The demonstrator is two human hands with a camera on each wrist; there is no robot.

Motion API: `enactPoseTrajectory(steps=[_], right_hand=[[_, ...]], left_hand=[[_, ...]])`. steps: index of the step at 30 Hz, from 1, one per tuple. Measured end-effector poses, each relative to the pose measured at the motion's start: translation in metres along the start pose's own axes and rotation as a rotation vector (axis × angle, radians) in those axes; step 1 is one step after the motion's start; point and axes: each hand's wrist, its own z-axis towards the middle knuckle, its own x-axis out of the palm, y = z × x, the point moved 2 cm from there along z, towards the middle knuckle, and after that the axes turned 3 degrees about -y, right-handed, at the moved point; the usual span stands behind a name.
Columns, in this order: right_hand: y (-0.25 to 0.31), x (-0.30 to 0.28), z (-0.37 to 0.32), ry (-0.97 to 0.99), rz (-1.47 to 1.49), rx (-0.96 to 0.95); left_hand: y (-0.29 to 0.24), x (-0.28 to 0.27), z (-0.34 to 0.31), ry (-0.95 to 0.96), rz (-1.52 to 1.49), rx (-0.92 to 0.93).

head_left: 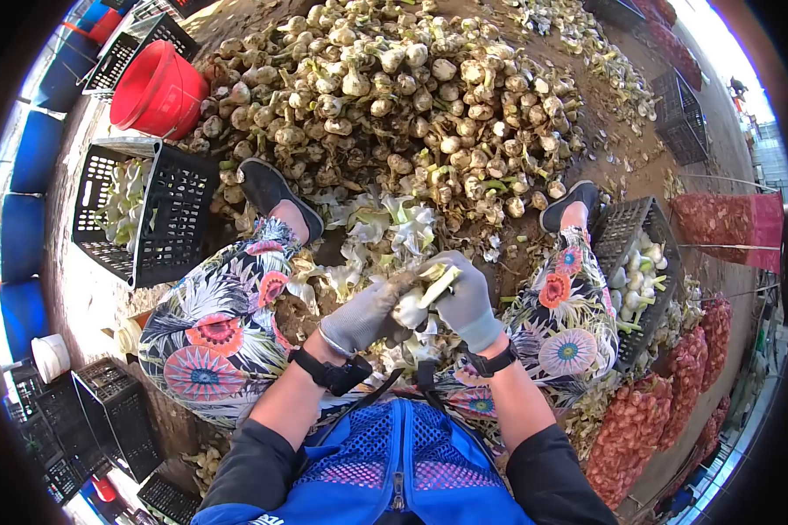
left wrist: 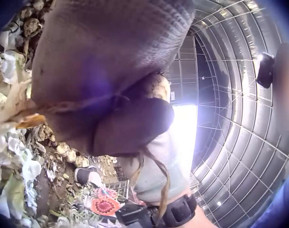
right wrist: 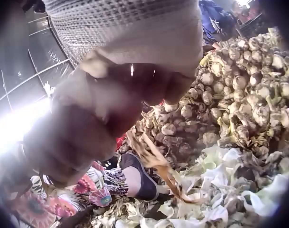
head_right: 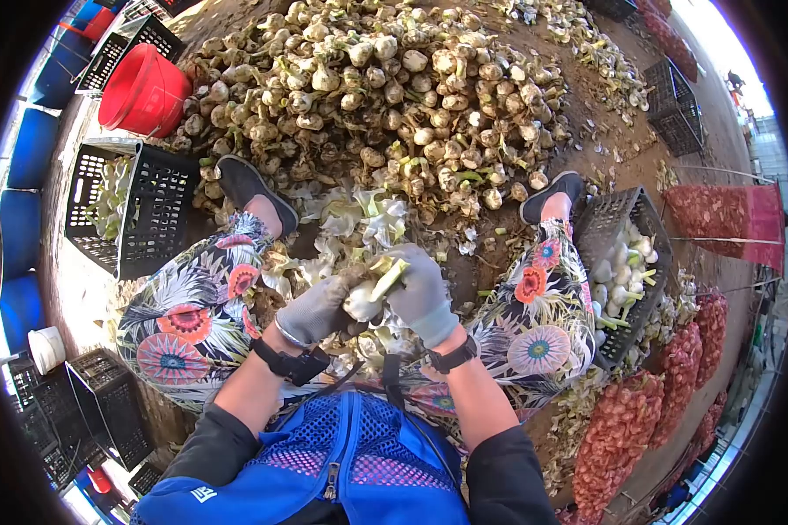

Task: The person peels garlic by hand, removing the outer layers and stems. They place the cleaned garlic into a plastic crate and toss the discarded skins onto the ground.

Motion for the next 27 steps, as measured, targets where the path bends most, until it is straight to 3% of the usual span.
enactPoseTrajectory(steps=[3,4,5,6,7,8,9,10,11,13,15,17,19,20,23,24,25,27], right_hand=[[-0.003,-0.005,-0.002,-0.045,-0.071,-0.122],[-0.017,-0.008,-0.006,-0.133,0.127,0.130],[-0.031,-0.013,-0.012,-0.220,0.325,0.381],[-0.035,-0.018,-0.015,-0.153,0.366,0.465],[-0.035,-0.019,-0.023,-0.153,0.363,0.465],[-0.021,-0.018,-0.027,-0.061,0.512,0.509],[-0.012,-0.014,-0.031,0.029,0.659,0.554],[-0.018,-0.005,-0.031,0.014,0.519,0.380],[-0.008,-0.002,-0.028,0.024,0.536,0.467],[-0.010,-0.002,-0.022,0.041,0.521,0.454],[-0.014,-0.003,-0.026,-0.044,0.627,0.506],[-0.027,-0.004,-0.029,-0.126,0.727,0.562],[-0.057,-0.009,-0.031,-0.412,1.001,0.726],[-0.068,-0.014,-0.031,-0.480,1.051,0.793],[-0.086,-0.036,-0.042,-0.499,1.142,0.800],[-0.087,-0.039,-0.046,-0.460,1.145,0.798],[-0.089,-0.040,-0.050,-0.462,1.142,0.797],[-0.078,-0.034,-0.048,-0.484,1.129,0.801]], left_hand=[[0.005,0.003,0.005,0.035,-0.114,-0.029],[0.005,0.003,0.002,-0.036,0.081,0.057],[0.004,0.004,0.003,-0.037,0.079,0.061],[0.003,0.004,0.004,-0.088,0.061,0.094],[0.002,0.004,0.004,-0.136,0.043,0.125],[-0.001,0.005,0.006,-0.094,-0.228,0.014],[0.001,0.007,0.009,-0.089,-0.234,0.009],[0.002,0.010,0.012,-0.108,-0.270,0.011],[0.003,0.011,0.014,-0.130,-0.302,0.018],[0.011,0.004,0.019,-0.170,-0.328,0.123],[0.005,-0.003,0.019,-0.435,-0.172,0.373],[-0.001,-0.005,0.010,-0.437,-0.157,0.416],[-0.011,-0.001,-0.001,-0.542,0.118,0.495],[-0.018,0.006,-0.008,-0.551,0.050,0.491],[-0.027,-0.011,-0.015,-0.581,-0.111,0.498],[-0.029,-0.027,-0.013,-0.654,0.075,0.492],[-0.024,-0.029,-0.005,-0.652,0.073,0.492],[-0.025,-0.022,0.006,-0.686,0.493,0.635]])
